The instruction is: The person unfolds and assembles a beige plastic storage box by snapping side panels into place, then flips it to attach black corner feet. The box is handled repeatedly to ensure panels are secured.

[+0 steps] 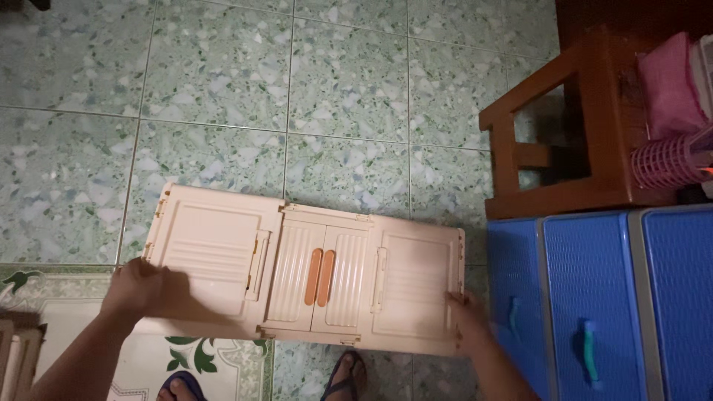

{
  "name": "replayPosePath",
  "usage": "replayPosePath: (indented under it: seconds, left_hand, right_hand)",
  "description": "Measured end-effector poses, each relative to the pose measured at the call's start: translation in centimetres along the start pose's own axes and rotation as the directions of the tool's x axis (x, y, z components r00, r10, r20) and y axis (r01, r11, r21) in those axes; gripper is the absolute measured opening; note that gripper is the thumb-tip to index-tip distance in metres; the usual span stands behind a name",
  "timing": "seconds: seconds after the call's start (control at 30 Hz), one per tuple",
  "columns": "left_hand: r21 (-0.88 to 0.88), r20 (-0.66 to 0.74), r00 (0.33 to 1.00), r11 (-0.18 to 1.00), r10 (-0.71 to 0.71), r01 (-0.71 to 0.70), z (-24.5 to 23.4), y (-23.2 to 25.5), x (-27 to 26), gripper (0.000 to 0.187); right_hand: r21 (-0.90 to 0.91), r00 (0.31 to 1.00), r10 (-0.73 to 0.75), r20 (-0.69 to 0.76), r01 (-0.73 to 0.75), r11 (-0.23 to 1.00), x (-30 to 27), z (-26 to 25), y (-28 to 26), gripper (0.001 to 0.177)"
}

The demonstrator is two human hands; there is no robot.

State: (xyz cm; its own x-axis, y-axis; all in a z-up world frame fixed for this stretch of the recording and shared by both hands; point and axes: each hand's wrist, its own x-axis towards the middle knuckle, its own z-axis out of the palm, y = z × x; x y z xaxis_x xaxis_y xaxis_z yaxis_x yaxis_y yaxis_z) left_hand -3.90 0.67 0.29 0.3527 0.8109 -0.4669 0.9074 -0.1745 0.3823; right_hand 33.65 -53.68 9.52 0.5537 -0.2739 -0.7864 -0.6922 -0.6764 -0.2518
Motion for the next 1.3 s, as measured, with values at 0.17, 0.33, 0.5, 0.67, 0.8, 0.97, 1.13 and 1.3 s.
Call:
replayPosePath:
  seconds: [0.17,0.33,0.5,0.67,0.8,0.97,1.13,1.3]
  left_hand:
    - [-0.021,0.046,0.999,0.999,-0.024,0.025,-1.9,1.0,-0.5,0.045]
    - [-0.162,-0.013,1.000,0.987,-0.024,0.022,-2.9,2.5,-2.4,0.048]
    - [-0.358,0.046,0.995,0.929,-0.087,0.098,-2.2,1.8,-4.0,0.057]
    - [-0.286,-0.001,0.999,0.957,-0.049,0.047,-0.4,0.7,-4.6,0.061]
    - [-0.354,0.061,0.998,0.935,0.019,0.004,0.0,0.0,-4.9,0.062]
    - [-0.383,0.048,0.999,0.923,-0.011,0.029,-0.2,1.6,-6.0,0.059]
    - [-0.438,0.139,0.990,0.895,-0.030,0.089,-1.7,2.9,-7.2,0.066]
    - [-0.424,0.138,0.987,0.896,-0.077,0.129,-2.8,4.1,-7.3,0.067]
  right_hand:
    - [0.153,0.998,-0.034,-0.056,0.042,0.987,0.5,-0.1,-0.2,0.087]
    - [0.083,0.984,-0.164,-0.075,0.170,0.982,-0.5,-1.3,-0.7,0.082]
    - [-0.031,0.943,-0.302,-0.140,0.300,0.953,-3.0,-3.0,-2.1,0.076]
    - [-0.015,0.951,-0.272,-0.146,0.272,0.962,-5.5,-3.8,-3.9,0.071]
    - [-0.048,0.946,-0.291,-0.143,0.287,0.957,-5.6,-4.7,-3.1,0.069]
    - [-0.071,0.887,-0.414,-0.206,0.408,0.910,-1.8,-6.7,0.7,0.060]
    - [-0.188,0.912,-0.346,-0.222,0.308,0.933,2.9,-7.9,0.8,0.058]
    - [-0.275,0.898,-0.359,-0.252,0.290,0.917,3.6,-8.7,-3.3,0.058]
